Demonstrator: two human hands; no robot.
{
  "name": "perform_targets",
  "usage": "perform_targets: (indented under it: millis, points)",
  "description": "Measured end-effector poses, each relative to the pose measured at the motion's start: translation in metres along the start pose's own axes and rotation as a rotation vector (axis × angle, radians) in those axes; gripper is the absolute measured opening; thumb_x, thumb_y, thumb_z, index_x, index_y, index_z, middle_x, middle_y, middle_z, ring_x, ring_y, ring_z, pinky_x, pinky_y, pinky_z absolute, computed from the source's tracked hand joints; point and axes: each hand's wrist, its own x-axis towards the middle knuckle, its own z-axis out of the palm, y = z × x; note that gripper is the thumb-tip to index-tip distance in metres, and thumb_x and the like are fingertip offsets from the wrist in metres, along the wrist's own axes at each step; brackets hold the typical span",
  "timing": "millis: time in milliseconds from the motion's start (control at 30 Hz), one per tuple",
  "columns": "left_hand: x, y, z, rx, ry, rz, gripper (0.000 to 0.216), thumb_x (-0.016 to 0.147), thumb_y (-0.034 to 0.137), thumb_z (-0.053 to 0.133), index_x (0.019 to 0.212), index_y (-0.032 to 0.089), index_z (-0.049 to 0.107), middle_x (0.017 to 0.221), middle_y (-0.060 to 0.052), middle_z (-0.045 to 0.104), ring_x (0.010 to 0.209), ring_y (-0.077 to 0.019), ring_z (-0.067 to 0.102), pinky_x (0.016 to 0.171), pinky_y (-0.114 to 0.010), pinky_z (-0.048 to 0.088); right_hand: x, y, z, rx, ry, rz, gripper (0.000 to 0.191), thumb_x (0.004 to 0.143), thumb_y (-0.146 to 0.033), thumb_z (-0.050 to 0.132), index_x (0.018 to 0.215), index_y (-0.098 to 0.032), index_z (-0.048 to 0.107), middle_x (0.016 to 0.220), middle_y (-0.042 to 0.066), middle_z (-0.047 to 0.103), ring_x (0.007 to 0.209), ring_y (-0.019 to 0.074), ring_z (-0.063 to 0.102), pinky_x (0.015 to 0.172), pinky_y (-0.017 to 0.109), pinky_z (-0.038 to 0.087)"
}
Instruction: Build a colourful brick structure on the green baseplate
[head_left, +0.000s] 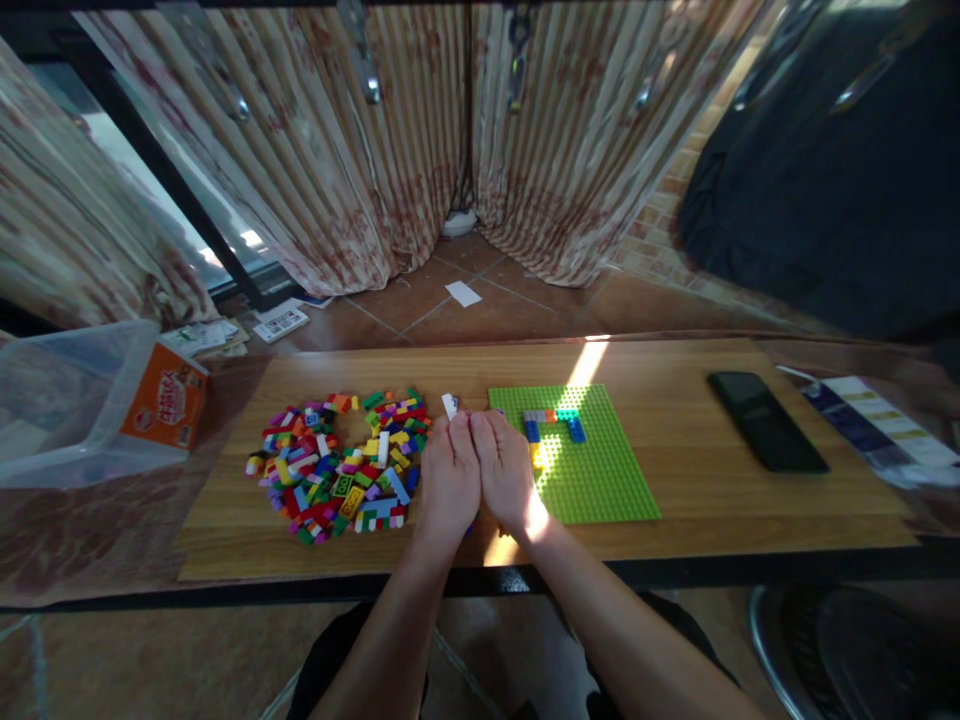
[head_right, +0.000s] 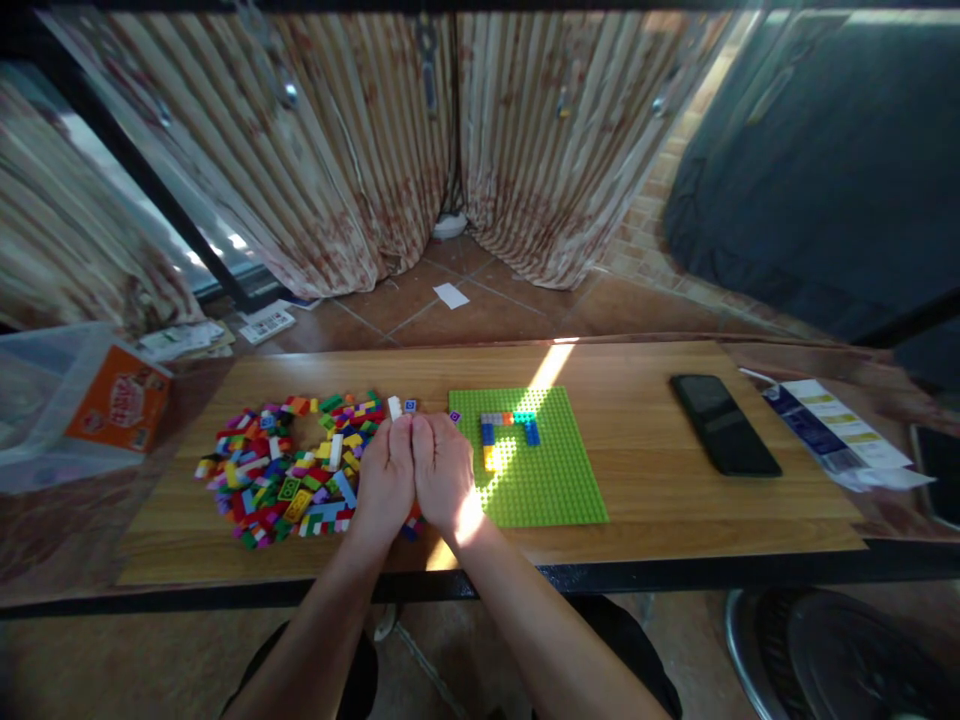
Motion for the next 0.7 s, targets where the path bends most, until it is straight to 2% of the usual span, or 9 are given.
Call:
perform_targets:
  millis: [167, 367, 533, 700]
  points:
    - [-0.001, -0.002, -0.003, -0.004, 0.003, -0.023, 0.031, 0.095, 0.035, 0.035, 0.079, 0.019, 0.056, 0.079, -0.006, 0.065, 0.076, -0.0170, 0.060, 0.076, -0.031, 0.048, 0.000, 0.005, 0.005, 0.025, 0.022, 0.026, 0.033, 0.096, -0.032, 0.041, 0.083, -0.020, 0.068, 0.079, 0.005, 0.067, 0.074, 0.0159, 0.061, 0.072, 0.029, 0.046]
    - [0.006, -0.019, -0.007, -0.071, -0.027, -0.124, 0.036, 0.094, 0.038, 0.034, 0.085, 0.018, 0.063, 0.090, -0.007, 0.069, 0.086, -0.0188, 0.063, 0.081, -0.032, 0.048, 0.005, 0.017, 0.016, 0.216, 0.026, 0.167, 0.040, 0.096, -0.035, 0.039, 0.076, -0.020, 0.071, 0.076, 0.004, 0.071, 0.074, 0.0163, 0.064, 0.073, 0.029, 0.049]
    - [0.012, -0.024, -0.015, 0.059, -0.022, -0.154, 0.037, 0.093, 0.042, 0.036, 0.080, 0.018, 0.061, 0.084, -0.007, 0.068, 0.082, -0.0205, 0.062, 0.077, -0.033, 0.046, 0.008, 0.023, 0.019, 0.057, 0.002, 0.187, 0.052, 0.097, -0.049, 0.033, 0.076, -0.019, 0.071, 0.075, 0.007, 0.070, 0.072, 0.0176, 0.065, 0.074, 0.031, 0.048]
    - [0.018, -0.021, -0.028, 0.209, -0.072, -0.170, 0.034, 0.091, 0.043, 0.042, 0.076, 0.018, 0.060, 0.077, -0.005, 0.067, 0.072, -0.0190, 0.061, 0.065, -0.029, 0.042, 0.009, 0.017, 0.015, -0.131, 0.002, 0.167, 0.055, 0.098, -0.051, 0.029, 0.078, -0.019, 0.068, 0.080, 0.009, 0.070, 0.077, 0.0200, 0.064, 0.073, 0.032, 0.046]
